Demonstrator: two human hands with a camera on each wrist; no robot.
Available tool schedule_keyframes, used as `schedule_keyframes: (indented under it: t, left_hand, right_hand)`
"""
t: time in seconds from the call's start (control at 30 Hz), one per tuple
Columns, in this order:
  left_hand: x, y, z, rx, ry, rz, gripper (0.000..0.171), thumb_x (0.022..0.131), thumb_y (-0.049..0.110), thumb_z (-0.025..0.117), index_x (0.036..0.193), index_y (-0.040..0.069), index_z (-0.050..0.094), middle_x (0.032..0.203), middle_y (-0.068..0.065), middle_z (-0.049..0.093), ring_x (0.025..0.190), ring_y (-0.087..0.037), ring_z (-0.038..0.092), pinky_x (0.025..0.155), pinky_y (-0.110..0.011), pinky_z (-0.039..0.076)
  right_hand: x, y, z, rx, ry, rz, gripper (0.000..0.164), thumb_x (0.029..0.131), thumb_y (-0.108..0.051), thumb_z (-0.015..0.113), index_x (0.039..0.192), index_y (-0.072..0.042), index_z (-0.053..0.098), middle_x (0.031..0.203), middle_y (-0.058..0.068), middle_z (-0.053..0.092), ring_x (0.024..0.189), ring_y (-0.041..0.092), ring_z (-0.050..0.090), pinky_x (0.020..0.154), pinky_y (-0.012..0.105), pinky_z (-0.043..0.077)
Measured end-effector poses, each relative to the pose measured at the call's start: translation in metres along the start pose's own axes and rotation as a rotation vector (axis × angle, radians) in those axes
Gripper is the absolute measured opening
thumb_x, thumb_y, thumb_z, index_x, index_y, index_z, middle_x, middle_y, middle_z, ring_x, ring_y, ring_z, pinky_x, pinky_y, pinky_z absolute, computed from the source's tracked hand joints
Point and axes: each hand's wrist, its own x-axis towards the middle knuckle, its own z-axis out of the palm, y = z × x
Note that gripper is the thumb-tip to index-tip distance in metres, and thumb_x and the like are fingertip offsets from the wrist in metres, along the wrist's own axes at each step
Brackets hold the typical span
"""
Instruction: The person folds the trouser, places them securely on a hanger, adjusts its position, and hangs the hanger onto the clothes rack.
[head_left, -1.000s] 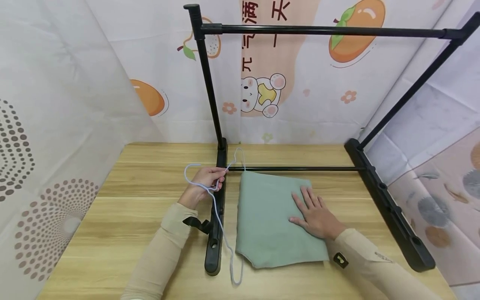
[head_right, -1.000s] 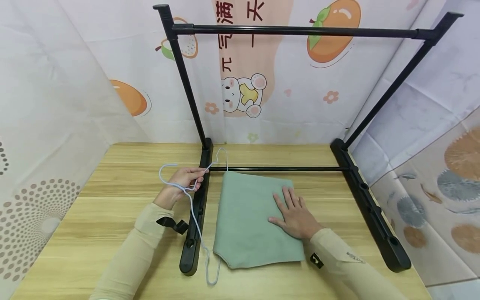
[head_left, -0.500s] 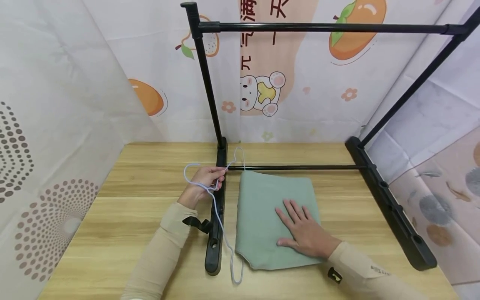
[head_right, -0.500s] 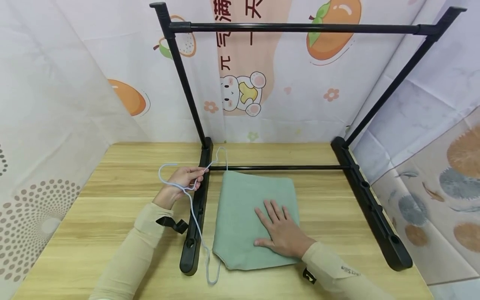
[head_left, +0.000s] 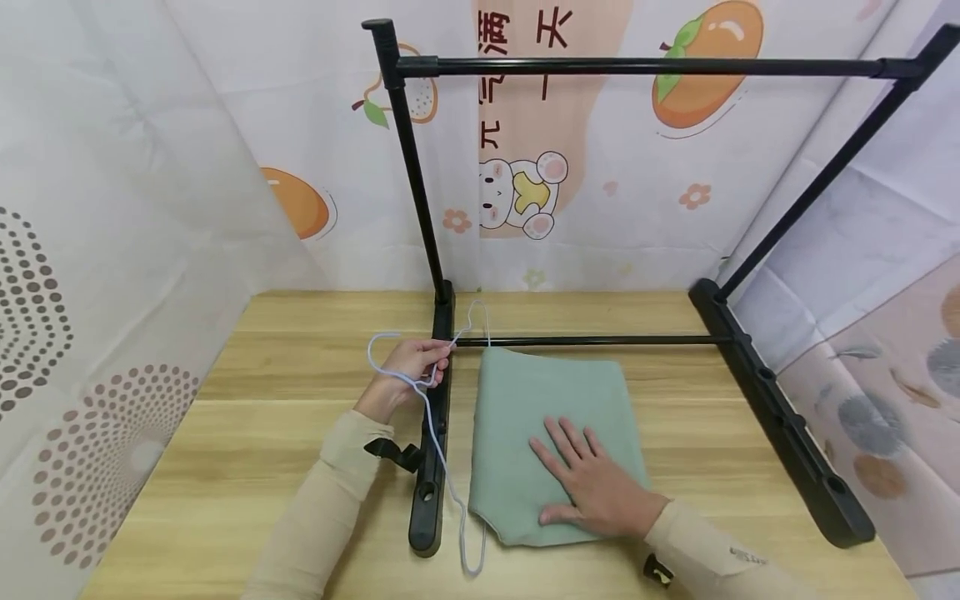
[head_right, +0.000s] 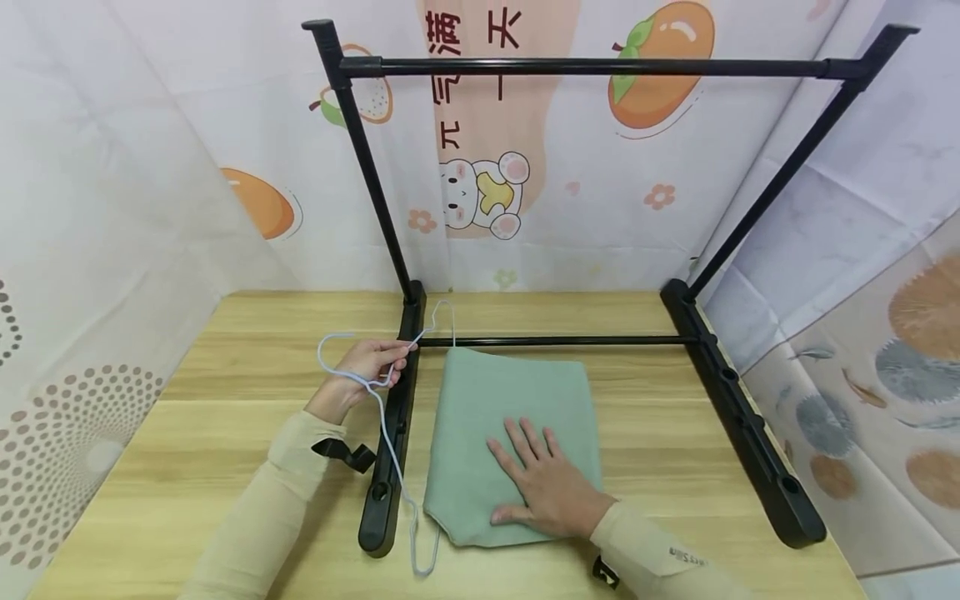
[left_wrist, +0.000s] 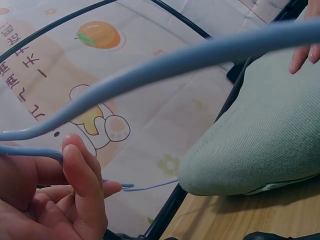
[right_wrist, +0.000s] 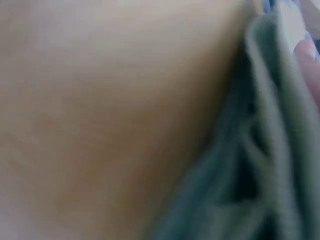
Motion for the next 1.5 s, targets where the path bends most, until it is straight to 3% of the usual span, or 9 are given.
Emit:
schedule_keyframes:
  t: [0.13,0.3,0.47,0.67,1.03,1.33,1.5]
  left_hand:
    - [-0.001,-0.001,0.0,-0.001,-0.009,-0.001,0.033,0.104,0.009,0.044,0.13,-0.01,0.052,0.065,0.005,0.051,0.051,-0.006,0.05,0.049,-0.016,0.044]
    - [0.001,-0.001,0.002,0.005,0.002,0.01,0.033,0.104,0.008,0.043,0.13,-0.009,0.052,0.064,0.005,0.051,0.05,-0.006,0.05,0.048,-0.015,0.044]
    - [0.001,-0.004,0.003,0.002,-0.006,-0.003,0.033,0.104,0.007,0.042,0.13,-0.01,0.052,0.064,0.004,0.051,0.05,-0.006,0.05,0.048,-0.015,0.044]
    - [0.0,-0.006,0.004,0.004,-0.019,-0.005,0.034,0.104,0.007,0.042,0.131,-0.011,0.051,0.065,0.004,0.051,0.051,-0.006,0.049,0.049,-0.015,0.044]
    - [-0.001,-0.003,0.003,-0.014,-0.009,0.003,0.033,0.103,0.011,0.046,0.128,-0.01,0.053,0.062,0.005,0.055,0.049,-0.005,0.05,0.047,-0.014,0.044]
    - [-0.001,0.002,-0.003,-0.02,-0.045,-0.02,0.034,0.103,0.01,0.044,0.128,-0.013,0.051,0.06,0.004,0.058,0.048,-0.004,0.054,0.047,-0.014,0.045]
    - [-0.001,0.002,-0.006,-0.067,-0.076,-0.012,0.02,0.102,0.009,0.048,0.112,-0.004,0.06,0.065,0.004,0.062,0.052,-0.003,0.057,0.047,-0.013,0.044]
  right_hand:
    - [0.007,0.013,-0.023,0.2,-0.06,0.052,0.082,0.094,-0.057,0.051,0.155,-0.01,0.023,0.16,0.027,0.012,0.146,0.048,0.015,0.112,0.068,0.019]
    - [0.022,0.051,-0.04,0.212,-0.002,0.197,0.08,0.096,-0.052,0.052,0.155,-0.008,0.022,0.161,0.026,0.009,0.148,0.047,0.01,0.115,0.067,0.014]
    - [0.025,0.088,-0.026,0.163,0.014,0.34,0.084,0.095,-0.056,0.051,0.155,-0.007,0.019,0.16,0.029,0.006,0.147,0.048,0.007,0.113,0.069,0.012]
    - [0.018,0.105,-0.002,0.124,0.0,0.364,0.085,0.095,-0.058,0.049,0.156,-0.008,0.017,0.16,0.029,0.008,0.147,0.049,0.008,0.112,0.07,0.016]
    - [0.022,0.087,-0.032,0.196,-0.031,0.392,0.086,0.093,-0.059,0.053,0.154,-0.005,0.024,0.158,0.032,0.012,0.146,0.051,0.009,0.113,0.07,0.015]
    - [0.028,0.06,-0.053,0.275,-0.03,0.315,0.076,0.096,-0.051,0.053,0.151,-0.002,0.032,0.153,0.032,0.027,0.142,0.051,0.024,0.108,0.072,0.022]
    - [0.031,0.047,-0.058,0.326,-0.036,0.268,0.073,0.096,-0.05,0.054,0.149,-0.003,0.035,0.152,0.03,0.03,0.141,0.049,0.029,0.109,0.066,0.028]
